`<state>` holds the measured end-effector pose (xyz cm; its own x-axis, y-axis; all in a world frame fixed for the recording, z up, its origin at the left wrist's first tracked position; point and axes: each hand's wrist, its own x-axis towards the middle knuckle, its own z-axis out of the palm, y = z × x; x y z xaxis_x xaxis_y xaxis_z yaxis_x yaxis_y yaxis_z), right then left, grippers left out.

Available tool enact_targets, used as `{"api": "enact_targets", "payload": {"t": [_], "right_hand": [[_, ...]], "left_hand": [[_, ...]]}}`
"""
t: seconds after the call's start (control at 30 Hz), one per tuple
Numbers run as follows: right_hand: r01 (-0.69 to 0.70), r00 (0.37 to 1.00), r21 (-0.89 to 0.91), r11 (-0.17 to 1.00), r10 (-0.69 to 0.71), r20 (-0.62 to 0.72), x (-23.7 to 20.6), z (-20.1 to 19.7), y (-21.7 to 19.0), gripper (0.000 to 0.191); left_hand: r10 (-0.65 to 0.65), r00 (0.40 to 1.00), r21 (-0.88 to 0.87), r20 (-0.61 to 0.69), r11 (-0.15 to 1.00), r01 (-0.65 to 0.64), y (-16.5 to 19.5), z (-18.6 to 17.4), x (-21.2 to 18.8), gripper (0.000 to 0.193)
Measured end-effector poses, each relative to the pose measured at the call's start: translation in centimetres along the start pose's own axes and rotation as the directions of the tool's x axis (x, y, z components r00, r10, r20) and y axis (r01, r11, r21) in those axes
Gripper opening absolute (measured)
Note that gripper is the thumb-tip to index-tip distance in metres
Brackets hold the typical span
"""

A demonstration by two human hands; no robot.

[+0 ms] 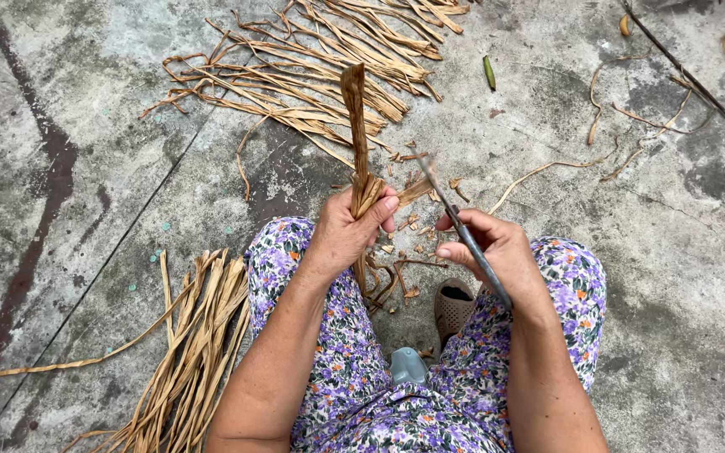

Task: The person sits on a concrete floor holding bundles of dried leaf strips and uses scissors to trim off dark, damaged edge portions, letting the cut scraps fall to the ground. They gather and reposition the strips by hand and set trimmed pieces onto a growing pile beside them.

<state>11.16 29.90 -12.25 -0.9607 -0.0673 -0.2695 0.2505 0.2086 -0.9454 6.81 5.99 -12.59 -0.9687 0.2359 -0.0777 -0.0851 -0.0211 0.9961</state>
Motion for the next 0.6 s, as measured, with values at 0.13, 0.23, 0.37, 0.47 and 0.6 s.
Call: {"api": "enact_targets", "payload": {"t": [0.13,0.23,0.37,0.47,0.6], "right_hand": [[0.005,0.994,0.134,0.991,0.009,-0.105,0.1,0.2,-0.3,0.04],[0.157,0.98,0.274,0.949,-0.115,-0.163,0.2,1.2,-0.7,0.04],[0.3,0.93,0.251,0.92,-0.224,-0.29,0.1,2.9,-1.0,0.039],[0.401,0.879,0.259,0.879,-0.29,-0.378,-0.2,3.2,-1.1,0.041],[0.455,0.877,0.328,0.828,-0.352,-0.328,-0.2,3.9,-0.9,0.045]], "left_hand": [[-0.067,0.997,-0.075,0.023,0.995,0.069,-0.4,0.3,0.2,0.026],[-0.135,0.987,-0.059,0.086,0.988,0.141,-0.9,1.0,0.2,0.028],[-0.128,0.977,0.001,0.169,0.992,0.129,-1.1,2.2,0.1,0.029],[-0.146,0.973,0.047,0.176,0.989,0.14,-0.8,2.9,0.0,0.03],[-0.201,0.967,0.19,0.156,0.967,0.17,-0.2,4.2,-0.3,0.031]]}}
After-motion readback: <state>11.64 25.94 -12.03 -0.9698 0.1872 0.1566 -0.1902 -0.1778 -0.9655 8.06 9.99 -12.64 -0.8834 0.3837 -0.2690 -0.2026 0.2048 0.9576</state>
